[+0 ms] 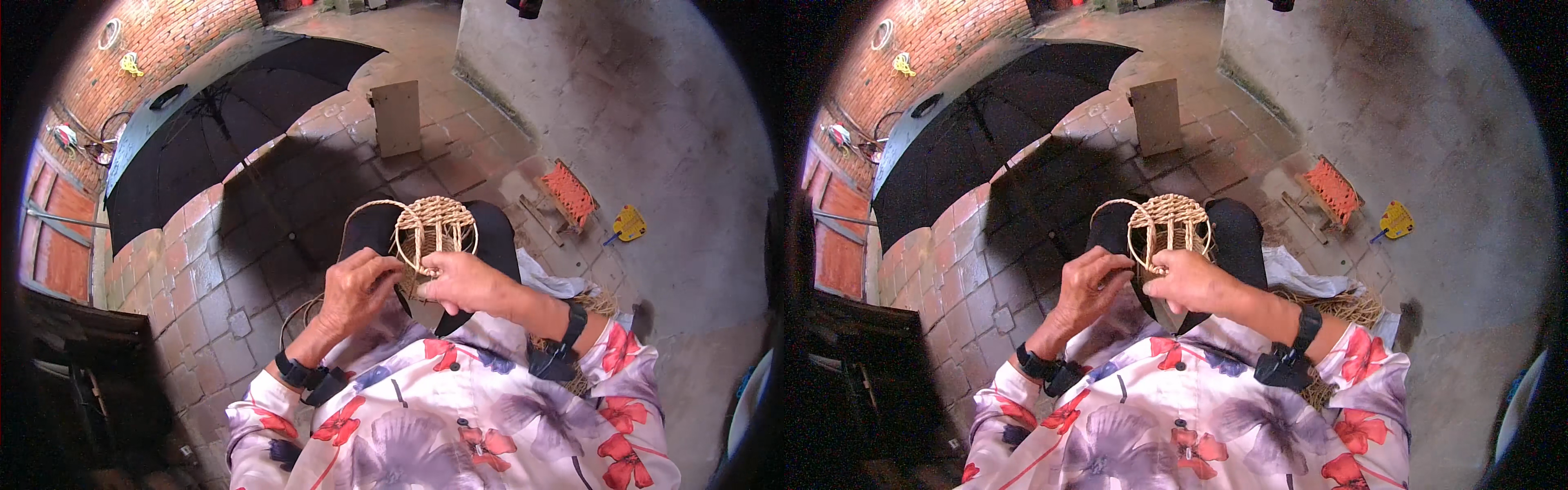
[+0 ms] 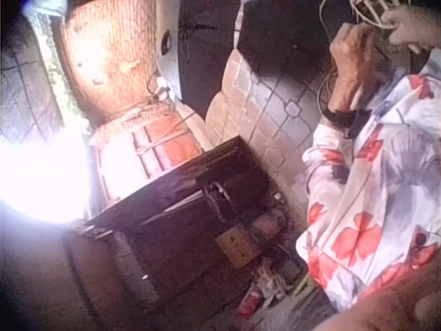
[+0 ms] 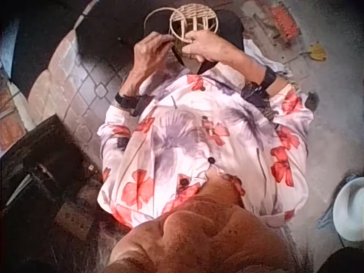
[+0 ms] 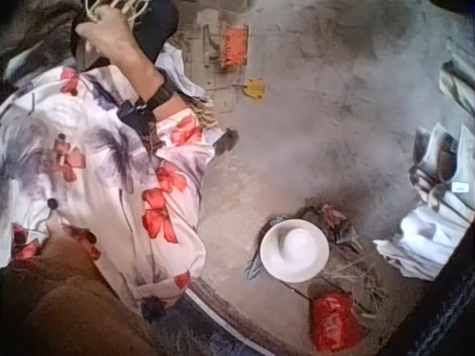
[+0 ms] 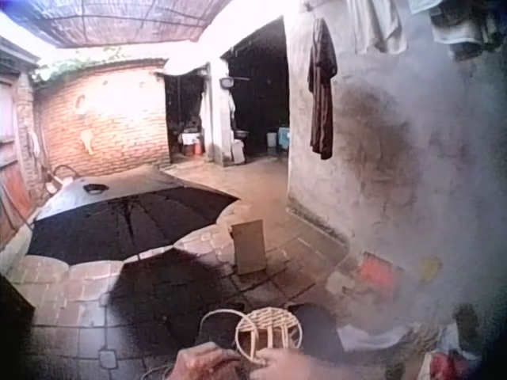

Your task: The person is weaving a small basket using thin strips of material.

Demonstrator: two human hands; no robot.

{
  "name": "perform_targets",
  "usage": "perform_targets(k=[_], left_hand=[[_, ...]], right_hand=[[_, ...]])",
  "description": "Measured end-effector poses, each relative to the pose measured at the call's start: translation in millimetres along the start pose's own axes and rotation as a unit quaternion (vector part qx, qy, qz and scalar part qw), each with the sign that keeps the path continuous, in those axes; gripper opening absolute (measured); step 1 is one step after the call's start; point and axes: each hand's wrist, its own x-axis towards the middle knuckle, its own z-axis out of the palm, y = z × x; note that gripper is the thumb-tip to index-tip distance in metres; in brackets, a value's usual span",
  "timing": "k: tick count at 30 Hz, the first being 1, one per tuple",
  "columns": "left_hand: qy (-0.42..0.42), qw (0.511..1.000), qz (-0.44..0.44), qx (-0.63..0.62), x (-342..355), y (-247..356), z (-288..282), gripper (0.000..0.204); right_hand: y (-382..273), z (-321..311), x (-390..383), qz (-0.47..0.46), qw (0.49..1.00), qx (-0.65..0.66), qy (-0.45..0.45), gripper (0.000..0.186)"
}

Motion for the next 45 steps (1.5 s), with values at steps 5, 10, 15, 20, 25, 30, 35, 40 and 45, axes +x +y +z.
perform_targets(k=[5,10,15,20,25,30,35,40,45], left_hand=[[0.023,0.999,0.036,0.011,-7,-5,14,0.022],[0.066,0.981,0.138,0.119,-3,-3,13,0.022],[0.077,0.974,0.155,0.143,-1,-1,18,0.022],[0.067,0.978,0.151,0.127,4,-1,20,0.024],[0.059,0.981,0.144,0.115,9,15,17,0.030],[0.054,0.990,0.091,0.089,5,16,25,0.025],[0.017,0.865,-0.367,-0.341,1,24,25,0.017],[0.105,0.919,-0.253,-0.283,-10,14,40,0.021],[0.040,0.865,-0.331,-0.375,-2,24,23,0.027]], right_hand=[[12,2,4,0.017,0.974,0.220,-0.050,0.037],[11,4,3,0.010,0.980,0.196,-0.038,0.037],[14,3,5,-0.002,0.975,0.216,-0.051,0.037],[9,-2,-3,0.004,0.978,0.201,-0.048,0.042],[14,-42,-35,-0.070,0.976,0.197,0.059,0.035],[41,-42,-42,-0.075,0.966,0.246,0.024,0.027],[59,-22,-38,-0.130,0.983,0.113,0.063,0.025],[46,-9,-39,-0.246,0.964,-0.087,0.056,0.044],[33,-8,-38,-0.241,0.961,-0.130,0.050,0.048]])
